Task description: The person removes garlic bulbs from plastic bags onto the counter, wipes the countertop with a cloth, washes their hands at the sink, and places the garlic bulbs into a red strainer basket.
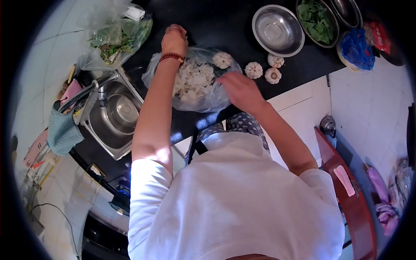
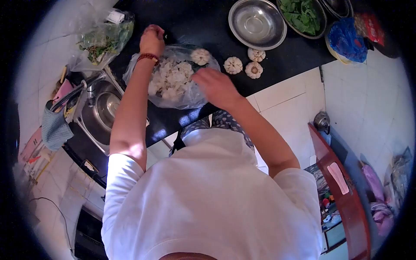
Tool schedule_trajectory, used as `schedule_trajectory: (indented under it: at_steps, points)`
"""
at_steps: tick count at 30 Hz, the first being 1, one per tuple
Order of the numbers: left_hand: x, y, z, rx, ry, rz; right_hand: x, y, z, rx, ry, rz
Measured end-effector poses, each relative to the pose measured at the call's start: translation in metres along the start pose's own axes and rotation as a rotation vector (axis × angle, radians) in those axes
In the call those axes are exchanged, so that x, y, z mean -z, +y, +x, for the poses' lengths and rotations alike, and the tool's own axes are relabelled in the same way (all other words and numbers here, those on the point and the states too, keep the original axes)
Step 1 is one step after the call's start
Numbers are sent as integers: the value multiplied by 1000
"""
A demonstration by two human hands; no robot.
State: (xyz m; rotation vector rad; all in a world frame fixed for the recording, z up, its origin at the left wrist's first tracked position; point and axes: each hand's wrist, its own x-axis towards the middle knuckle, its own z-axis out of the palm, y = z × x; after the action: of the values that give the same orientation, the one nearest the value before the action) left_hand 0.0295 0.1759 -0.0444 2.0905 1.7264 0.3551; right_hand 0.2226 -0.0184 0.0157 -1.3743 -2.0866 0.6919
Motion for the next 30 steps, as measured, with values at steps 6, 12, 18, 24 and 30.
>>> schedule_trajectory:
  at_steps: [6, 12, 18, 24, 30]
  points:
    - [74, 59, -70, -188, 141, -384, -24, 17, 41, -132, -25, -405]
    - [61, 54, -145, -276, 14, -277, -36, 40, 44, -227, -92, -451]
    - [61, 41, -147, -241, 47, -240, -7, 19, 48, -246, -106, -323]
    - [63, 43, -148, -158, -113, -240, -28, 29, 22, -202, -93, -329]
    - [21, 67, -179, -3, -195, -164, -38, 28, 29, -256, -108, -350]
